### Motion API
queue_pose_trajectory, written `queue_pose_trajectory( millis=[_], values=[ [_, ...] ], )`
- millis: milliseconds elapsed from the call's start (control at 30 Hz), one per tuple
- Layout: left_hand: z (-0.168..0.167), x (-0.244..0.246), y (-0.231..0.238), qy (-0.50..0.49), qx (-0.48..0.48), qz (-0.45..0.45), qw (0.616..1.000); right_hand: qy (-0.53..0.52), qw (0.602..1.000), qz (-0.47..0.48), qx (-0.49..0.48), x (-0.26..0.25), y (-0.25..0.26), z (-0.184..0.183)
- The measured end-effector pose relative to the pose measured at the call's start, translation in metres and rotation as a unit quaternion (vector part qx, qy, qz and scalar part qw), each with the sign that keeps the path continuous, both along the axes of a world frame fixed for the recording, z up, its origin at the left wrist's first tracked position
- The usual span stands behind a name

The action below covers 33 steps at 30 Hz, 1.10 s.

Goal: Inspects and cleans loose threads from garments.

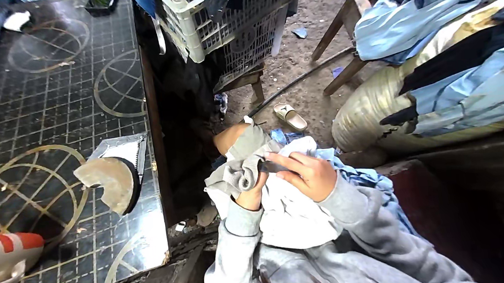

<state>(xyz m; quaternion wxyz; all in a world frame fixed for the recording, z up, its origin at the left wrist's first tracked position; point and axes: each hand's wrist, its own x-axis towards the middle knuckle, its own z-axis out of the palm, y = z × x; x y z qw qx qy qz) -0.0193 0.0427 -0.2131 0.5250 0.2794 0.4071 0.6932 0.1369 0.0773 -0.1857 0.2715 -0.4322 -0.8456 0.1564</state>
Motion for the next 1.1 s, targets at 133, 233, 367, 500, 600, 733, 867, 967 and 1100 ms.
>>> queue_pose_trajectory(
  millis=[133,233,367,500,600,733,867,967,1100],
  values=[
    [-0.012,0.003,0.004,0.006,0.03,-0.014,0.999,0.048,0.998,-0.034,-0.008,-0.012,-0.003,-0.018],
    [-0.026,0.007,0.011,0.017,0.071,-0.002,0.997,0.093,0.993,-0.046,-0.057,-0.017,-0.003,-0.019],
    [-0.011,0.003,0.006,0.069,0.005,-0.023,0.997,0.163,0.975,0.03,-0.149,-0.007,0.004,-0.017],
    [-0.003,-0.005,0.006,0.075,-0.029,-0.083,0.993,0.207,0.961,0.061,-0.174,-0.003,0.003,-0.01],
    [0.0,-0.01,0.007,0.096,-0.063,-0.093,0.989,0.236,0.941,0.061,-0.233,-0.001,0.0,0.002],
    [-0.001,-0.01,0.008,0.09,-0.068,-0.086,0.99,0.242,0.934,0.052,-0.259,0.001,0.001,0.005],
    [-0.003,-0.01,0.006,0.049,-0.066,-0.081,0.993,0.073,0.989,0.02,-0.129,0.005,-0.005,0.002],
    [-0.004,-0.01,0.006,0.026,-0.059,-0.085,0.994,0.013,0.997,-0.009,-0.073,0.003,-0.009,0.003],
    [0.0,-0.009,0.006,0.008,-0.067,-0.091,0.994,0.007,0.998,-0.045,-0.039,0.0,-0.013,-0.003]
  ],
)
